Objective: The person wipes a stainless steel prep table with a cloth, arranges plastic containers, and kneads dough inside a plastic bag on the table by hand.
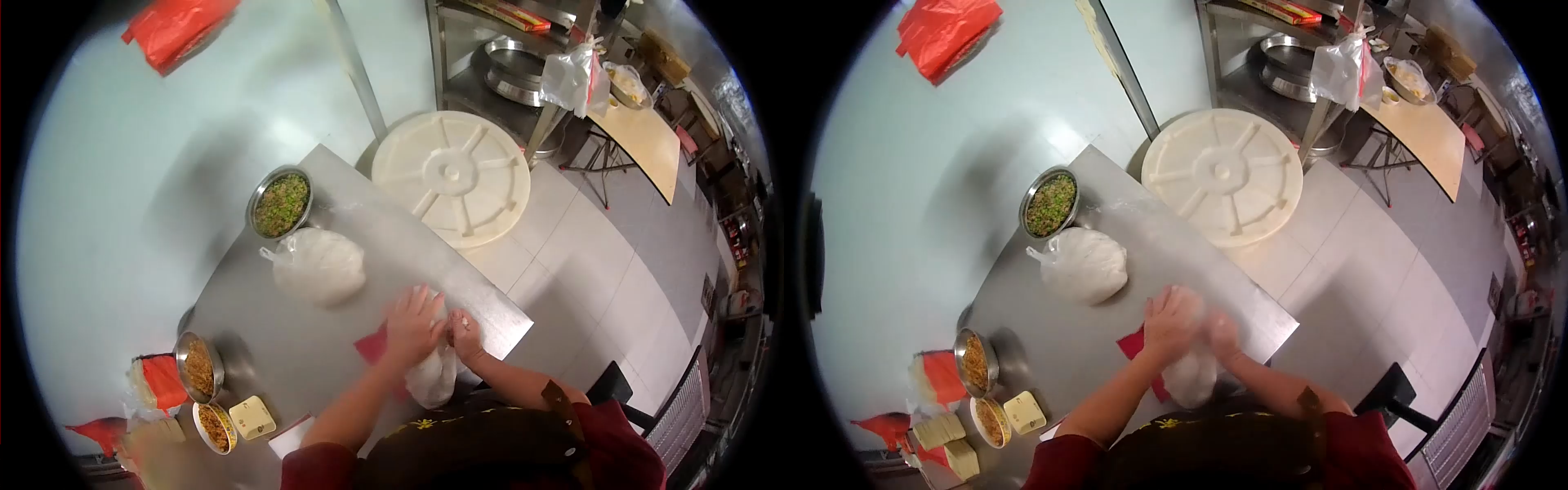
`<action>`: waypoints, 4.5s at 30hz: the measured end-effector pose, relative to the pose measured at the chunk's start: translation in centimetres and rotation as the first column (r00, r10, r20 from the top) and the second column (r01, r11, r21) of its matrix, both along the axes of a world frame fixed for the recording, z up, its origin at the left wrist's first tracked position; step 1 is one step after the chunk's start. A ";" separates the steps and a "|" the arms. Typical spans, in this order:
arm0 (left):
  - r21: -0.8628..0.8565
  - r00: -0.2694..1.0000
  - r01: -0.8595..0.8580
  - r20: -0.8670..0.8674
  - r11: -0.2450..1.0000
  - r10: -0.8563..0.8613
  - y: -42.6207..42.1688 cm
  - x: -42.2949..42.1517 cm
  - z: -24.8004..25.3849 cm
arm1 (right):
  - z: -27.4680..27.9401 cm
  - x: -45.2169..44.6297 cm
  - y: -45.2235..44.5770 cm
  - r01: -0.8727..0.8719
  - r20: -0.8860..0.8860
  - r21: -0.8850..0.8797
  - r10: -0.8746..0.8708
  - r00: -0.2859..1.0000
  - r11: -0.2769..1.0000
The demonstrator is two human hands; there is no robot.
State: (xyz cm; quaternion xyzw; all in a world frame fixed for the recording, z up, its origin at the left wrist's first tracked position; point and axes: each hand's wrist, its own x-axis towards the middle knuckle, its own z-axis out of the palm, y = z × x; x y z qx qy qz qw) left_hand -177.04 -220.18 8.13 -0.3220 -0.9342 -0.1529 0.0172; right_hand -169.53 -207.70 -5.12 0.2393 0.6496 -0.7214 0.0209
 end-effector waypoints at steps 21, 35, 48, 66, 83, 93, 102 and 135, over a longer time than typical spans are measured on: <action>0.046 0.979 -0.141 0.151 0.989 0.133 5.3 -6.5 -3.4 | 4.8 -7.2 4.9 0.041 -0.130 0.264 -0.007 0.991 0.964; 0.213 0.992 -0.100 0.096 0.972 0.080 -5.6 3.7 -2.1 | 8.5 2.1 -1.7 -0.319 -0.496 0.678 0.733 0.465 0.662; 0.412 0.881 -0.436 0.376 0.800 0.286 -9.7 10.4 0.8 | 8.8 2.6 -3.2 -0.018 -0.558 0.200 0.129 0.819 0.980; 0.048 0.993 -0.114 0.049 0.992 0.112 -3.1 0.5 -3.3 | 5.1 -2.0 -2.7 0.149 0.020 -0.341 -0.152 0.988 0.928; 0.379 0.803 -0.487 0.549 0.787 0.233 -3.3 -3.2 -8.2 | 7.0 -6.7 -0.3 0.159 -0.078 -0.179 -0.175 0.982 0.971; 0.330 0.203 -0.725 0.941 0.604 -0.270 -9.5 0.6 -6.0 | 17.9 -3.8 -4.9 -0.267 -0.188 -0.544 0.194 0.963 0.796; 0.210 0.163 -0.829 0.977 0.519 -0.136 -10.0 3.4 -6.2 | 13.1 -0.4 -0.6 -0.163 -0.337 -0.071 0.130 0.933 0.984; -0.190 0.990 0.059 0.139 0.980 -0.033 -0.8 1.5 0.8 | 6.9 3.1 0.4 -0.271 -0.049 0.776 0.483 0.874 0.570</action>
